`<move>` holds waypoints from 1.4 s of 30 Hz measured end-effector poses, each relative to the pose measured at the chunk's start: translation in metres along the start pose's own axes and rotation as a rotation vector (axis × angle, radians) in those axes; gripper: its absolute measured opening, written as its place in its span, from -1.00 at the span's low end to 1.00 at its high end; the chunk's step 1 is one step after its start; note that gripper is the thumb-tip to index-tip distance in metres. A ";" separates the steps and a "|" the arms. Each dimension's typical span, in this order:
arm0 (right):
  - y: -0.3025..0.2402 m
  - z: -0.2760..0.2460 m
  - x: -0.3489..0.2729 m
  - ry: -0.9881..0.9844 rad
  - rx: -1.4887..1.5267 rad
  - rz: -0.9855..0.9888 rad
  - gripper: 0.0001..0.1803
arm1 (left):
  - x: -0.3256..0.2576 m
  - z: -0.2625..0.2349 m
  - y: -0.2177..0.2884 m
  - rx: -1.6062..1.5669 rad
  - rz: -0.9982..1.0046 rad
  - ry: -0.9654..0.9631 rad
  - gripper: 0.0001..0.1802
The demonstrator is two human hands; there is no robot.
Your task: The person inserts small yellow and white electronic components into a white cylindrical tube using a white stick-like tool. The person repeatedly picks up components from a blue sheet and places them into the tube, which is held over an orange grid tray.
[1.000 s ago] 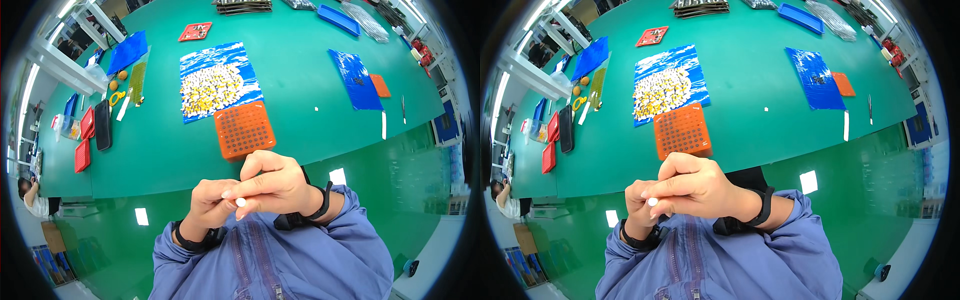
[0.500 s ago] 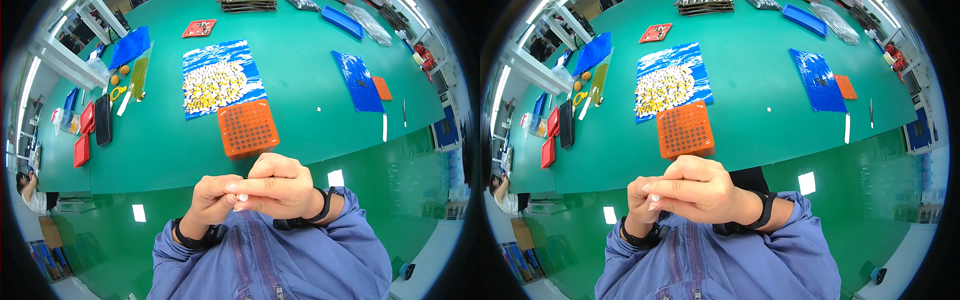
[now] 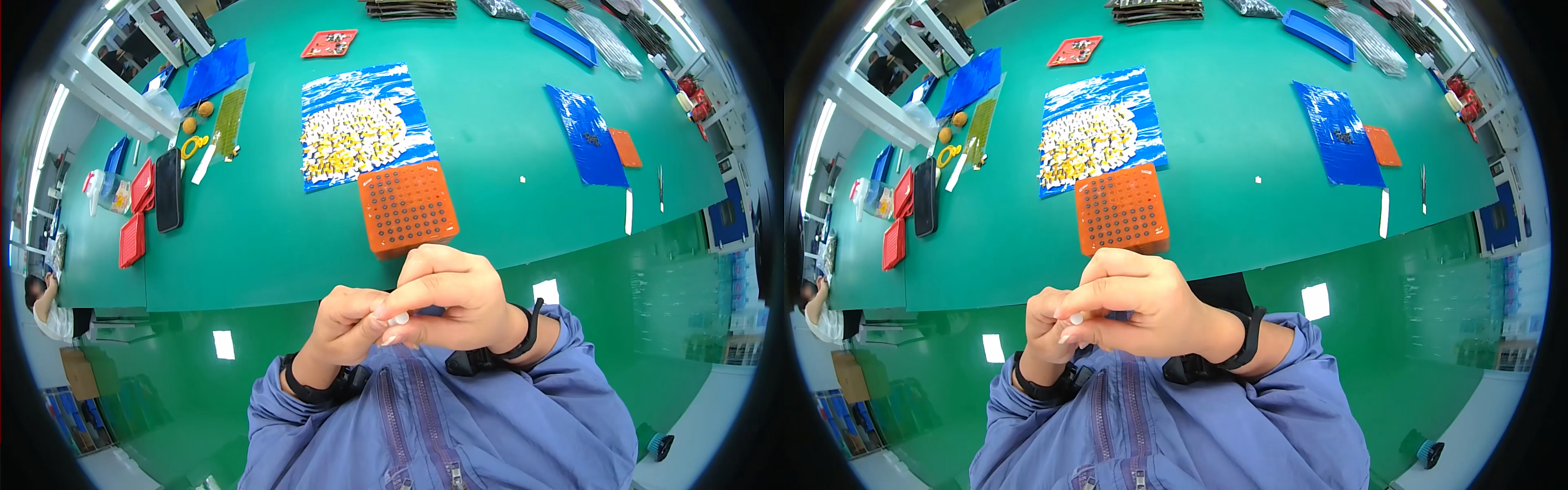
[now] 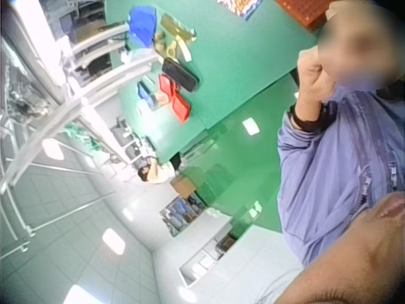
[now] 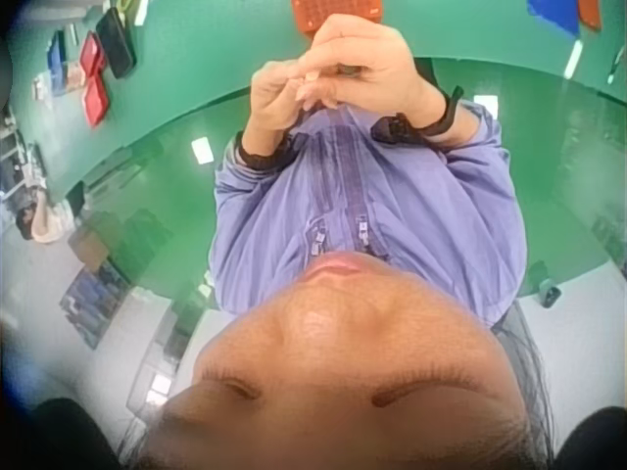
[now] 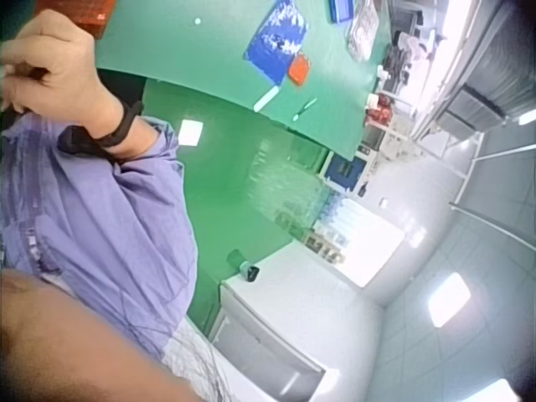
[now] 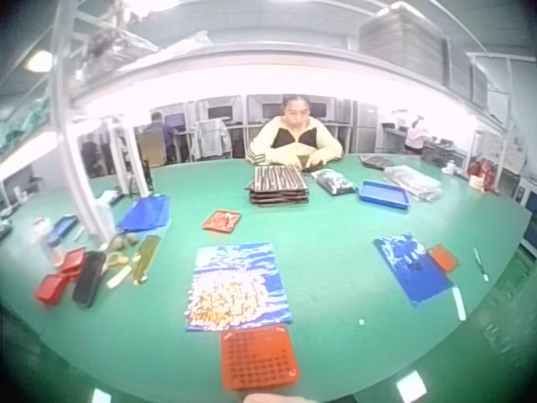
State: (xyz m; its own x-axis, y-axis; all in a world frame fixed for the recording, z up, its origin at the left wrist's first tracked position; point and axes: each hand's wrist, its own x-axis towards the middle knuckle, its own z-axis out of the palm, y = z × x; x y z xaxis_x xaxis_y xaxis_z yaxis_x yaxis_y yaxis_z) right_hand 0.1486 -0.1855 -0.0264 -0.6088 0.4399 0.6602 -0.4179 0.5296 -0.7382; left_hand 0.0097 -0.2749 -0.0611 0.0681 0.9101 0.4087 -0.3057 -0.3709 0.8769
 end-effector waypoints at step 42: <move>0.019 -0.083 -0.029 0.424 0.093 0.216 -0.54 | 0.022 -0.093 0.106 1.339 -0.155 -0.057 -0.51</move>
State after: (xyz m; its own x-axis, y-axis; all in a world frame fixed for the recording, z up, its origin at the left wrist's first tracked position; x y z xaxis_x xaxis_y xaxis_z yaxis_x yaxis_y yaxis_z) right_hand 0.2141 -0.1279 -0.0482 -0.3675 0.8001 0.4742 -0.3823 0.3348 -0.8613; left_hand -0.1094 -0.2767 0.0176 0.0660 0.9620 0.2648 0.8610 -0.1891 0.4722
